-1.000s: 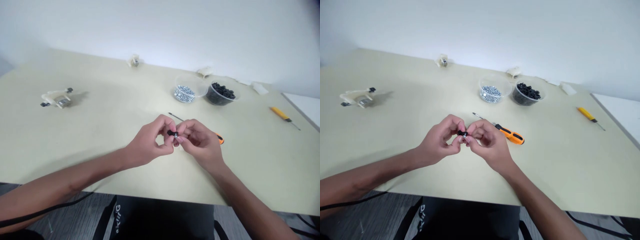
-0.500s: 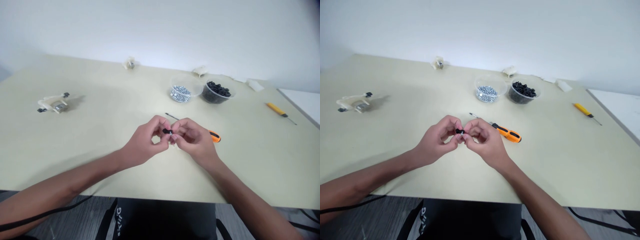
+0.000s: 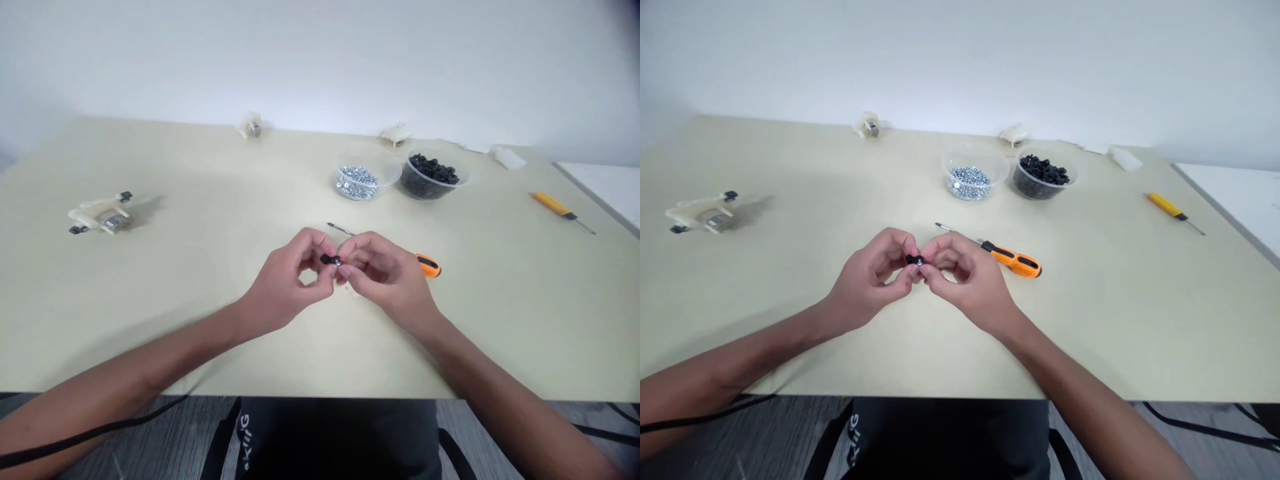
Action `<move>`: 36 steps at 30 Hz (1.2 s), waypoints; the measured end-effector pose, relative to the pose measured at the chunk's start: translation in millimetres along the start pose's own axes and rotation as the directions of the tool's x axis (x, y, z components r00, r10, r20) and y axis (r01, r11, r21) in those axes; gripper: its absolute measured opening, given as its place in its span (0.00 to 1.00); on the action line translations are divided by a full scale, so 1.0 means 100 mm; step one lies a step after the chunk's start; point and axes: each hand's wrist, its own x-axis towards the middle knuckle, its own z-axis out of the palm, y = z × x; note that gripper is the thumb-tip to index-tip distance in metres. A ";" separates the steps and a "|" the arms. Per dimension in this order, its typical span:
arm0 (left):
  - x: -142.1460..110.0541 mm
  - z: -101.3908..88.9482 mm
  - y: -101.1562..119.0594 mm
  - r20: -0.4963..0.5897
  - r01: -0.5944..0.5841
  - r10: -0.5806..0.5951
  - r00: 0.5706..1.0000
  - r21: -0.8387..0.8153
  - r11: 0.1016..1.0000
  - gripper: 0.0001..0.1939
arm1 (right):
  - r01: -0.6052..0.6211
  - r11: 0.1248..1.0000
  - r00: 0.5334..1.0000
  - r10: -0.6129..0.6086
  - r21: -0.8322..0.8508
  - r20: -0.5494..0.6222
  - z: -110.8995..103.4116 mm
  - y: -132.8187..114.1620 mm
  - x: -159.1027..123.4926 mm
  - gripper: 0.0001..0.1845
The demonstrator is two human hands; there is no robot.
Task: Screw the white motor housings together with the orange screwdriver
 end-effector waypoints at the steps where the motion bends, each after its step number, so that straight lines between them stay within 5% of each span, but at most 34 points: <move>1: 0.00 0.00 0.00 -0.001 0.002 -0.002 1.000 0.000 1.000 0.07 | -0.001 1.000 1.000 0.001 0.004 0.000 0.00 0.00 0.00 0.05; 36: -0.02 0.04 0.04 -0.010 0.021 -0.021 1.000 -0.020 1.000 0.07 | -0.003 0.999 0.998 0.001 -0.042 -0.055 0.02 0.04 -0.02 0.03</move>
